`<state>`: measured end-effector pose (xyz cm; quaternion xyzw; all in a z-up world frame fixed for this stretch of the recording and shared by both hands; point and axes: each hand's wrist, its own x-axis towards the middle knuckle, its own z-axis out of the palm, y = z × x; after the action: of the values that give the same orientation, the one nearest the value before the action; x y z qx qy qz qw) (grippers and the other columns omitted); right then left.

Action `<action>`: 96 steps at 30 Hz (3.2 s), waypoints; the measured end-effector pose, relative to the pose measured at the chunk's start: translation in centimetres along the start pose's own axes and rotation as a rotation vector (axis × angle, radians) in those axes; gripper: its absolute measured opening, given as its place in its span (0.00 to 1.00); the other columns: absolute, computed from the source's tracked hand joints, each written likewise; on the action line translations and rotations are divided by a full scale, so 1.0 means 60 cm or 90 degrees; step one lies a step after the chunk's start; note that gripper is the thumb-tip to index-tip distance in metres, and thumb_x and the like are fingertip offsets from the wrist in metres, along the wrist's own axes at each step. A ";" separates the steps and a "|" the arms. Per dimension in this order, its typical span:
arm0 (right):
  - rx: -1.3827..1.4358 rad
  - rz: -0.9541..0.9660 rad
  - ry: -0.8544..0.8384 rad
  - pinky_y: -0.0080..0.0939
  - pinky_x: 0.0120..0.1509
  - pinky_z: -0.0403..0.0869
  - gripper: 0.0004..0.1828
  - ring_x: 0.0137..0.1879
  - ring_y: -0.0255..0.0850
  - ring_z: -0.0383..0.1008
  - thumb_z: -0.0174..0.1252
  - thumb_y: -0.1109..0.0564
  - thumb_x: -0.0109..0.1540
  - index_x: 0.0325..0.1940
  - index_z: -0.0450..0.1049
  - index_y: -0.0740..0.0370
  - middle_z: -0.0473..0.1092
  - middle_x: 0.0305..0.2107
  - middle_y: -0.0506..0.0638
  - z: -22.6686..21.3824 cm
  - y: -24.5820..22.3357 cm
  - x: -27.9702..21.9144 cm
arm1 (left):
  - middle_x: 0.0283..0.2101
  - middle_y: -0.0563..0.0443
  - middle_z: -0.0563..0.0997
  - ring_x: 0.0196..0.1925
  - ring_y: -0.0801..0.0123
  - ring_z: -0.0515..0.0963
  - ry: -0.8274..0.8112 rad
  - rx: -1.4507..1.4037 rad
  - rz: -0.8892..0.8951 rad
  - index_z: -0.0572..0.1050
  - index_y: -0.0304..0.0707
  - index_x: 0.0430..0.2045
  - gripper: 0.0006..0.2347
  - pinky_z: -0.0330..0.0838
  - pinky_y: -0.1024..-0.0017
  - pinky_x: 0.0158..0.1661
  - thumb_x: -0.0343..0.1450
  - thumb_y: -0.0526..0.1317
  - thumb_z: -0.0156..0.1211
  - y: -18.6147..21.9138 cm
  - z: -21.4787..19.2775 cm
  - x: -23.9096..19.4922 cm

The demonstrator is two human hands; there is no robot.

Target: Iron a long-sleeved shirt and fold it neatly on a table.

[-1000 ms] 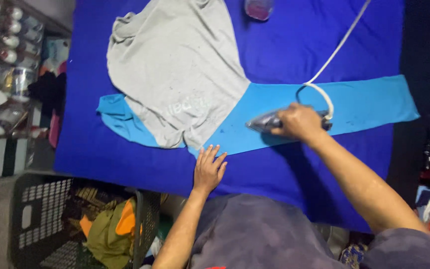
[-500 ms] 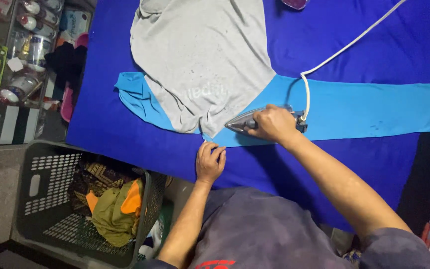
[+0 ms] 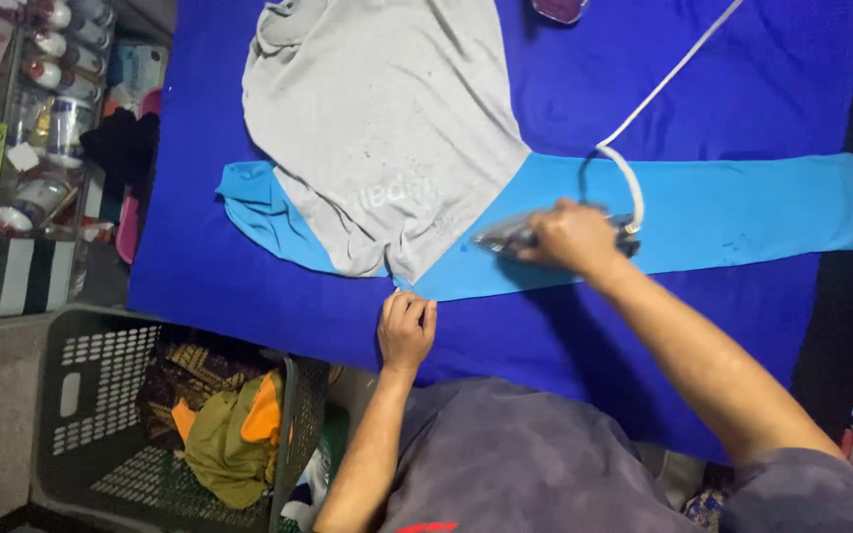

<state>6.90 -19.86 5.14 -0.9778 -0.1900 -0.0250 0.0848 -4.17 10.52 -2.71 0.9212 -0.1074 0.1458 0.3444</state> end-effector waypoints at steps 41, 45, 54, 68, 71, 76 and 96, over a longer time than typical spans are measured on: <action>-0.171 0.771 0.094 0.61 0.41 0.76 0.33 0.39 0.64 0.79 0.71 0.30 0.59 0.37 0.81 0.66 0.77 0.33 0.68 -0.084 0.551 -0.244 | 0.75 0.30 0.52 0.78 0.39 0.47 -0.381 0.153 0.193 0.60 0.40 0.70 0.34 0.34 0.40 0.72 0.72 0.61 0.49 0.225 0.295 0.224; -0.101 0.777 0.067 0.64 0.41 0.74 0.33 0.39 0.68 0.78 0.71 0.32 0.60 0.40 0.81 0.68 0.77 0.34 0.70 -0.089 0.597 -0.244 | 0.75 0.30 0.53 0.78 0.38 0.47 -0.382 0.153 0.198 0.61 0.39 0.70 0.34 0.34 0.39 0.71 0.71 0.61 0.50 0.225 0.296 0.224; 0.054 0.533 0.551 0.57 0.49 0.73 0.25 0.45 0.60 0.77 0.65 0.41 0.70 0.48 0.76 0.70 0.78 0.39 0.62 -0.063 0.692 -0.138 | 0.75 0.30 0.53 0.78 0.39 0.48 -0.367 0.138 0.192 0.62 0.41 0.70 0.34 0.36 0.39 0.72 0.71 0.60 0.51 0.226 0.298 0.228; 0.358 0.560 0.630 0.43 0.60 0.70 0.29 0.52 0.42 0.69 0.60 0.39 0.74 0.65 0.68 0.67 0.70 0.48 0.57 0.046 0.636 -0.124 | 0.75 0.32 0.53 0.78 0.40 0.49 -0.366 0.142 0.188 0.61 0.44 0.71 0.34 0.36 0.40 0.72 0.71 0.62 0.53 0.220 0.301 0.225; 0.406 0.511 0.585 0.41 0.58 0.70 0.29 0.52 0.41 0.70 0.63 0.44 0.72 0.65 0.64 0.67 0.71 0.49 0.56 0.047 0.570 -0.144 | 0.75 0.31 0.53 0.78 0.39 0.49 -0.369 0.129 0.186 0.61 0.44 0.71 0.35 0.36 0.40 0.72 0.70 0.61 0.54 0.220 0.295 0.226; 0.193 0.372 0.427 0.51 0.64 0.68 0.15 0.57 0.53 0.74 0.69 0.53 0.70 0.53 0.75 0.65 0.75 0.50 0.57 0.075 0.362 -0.175 | 0.75 0.29 0.53 0.78 0.38 0.49 -0.358 0.025 0.169 0.63 0.43 0.69 0.33 0.37 0.42 0.73 0.70 0.58 0.58 0.191 0.270 0.219; 0.318 0.034 -0.013 0.51 0.50 0.71 0.11 0.45 0.52 0.74 0.67 0.51 0.56 0.41 0.82 0.53 0.75 0.37 0.51 0.077 -0.235 -0.079 | 0.54 0.42 0.77 0.57 0.47 0.74 -0.075 0.132 0.034 0.80 0.41 0.48 0.18 0.66 0.50 0.56 0.65 0.43 0.69 -0.007 -0.043 0.023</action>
<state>-2.69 -7.91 2.44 -0.9314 -0.1655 0.0352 0.3223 -3.25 12.40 -0.62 0.9557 -0.1364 0.1110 0.2362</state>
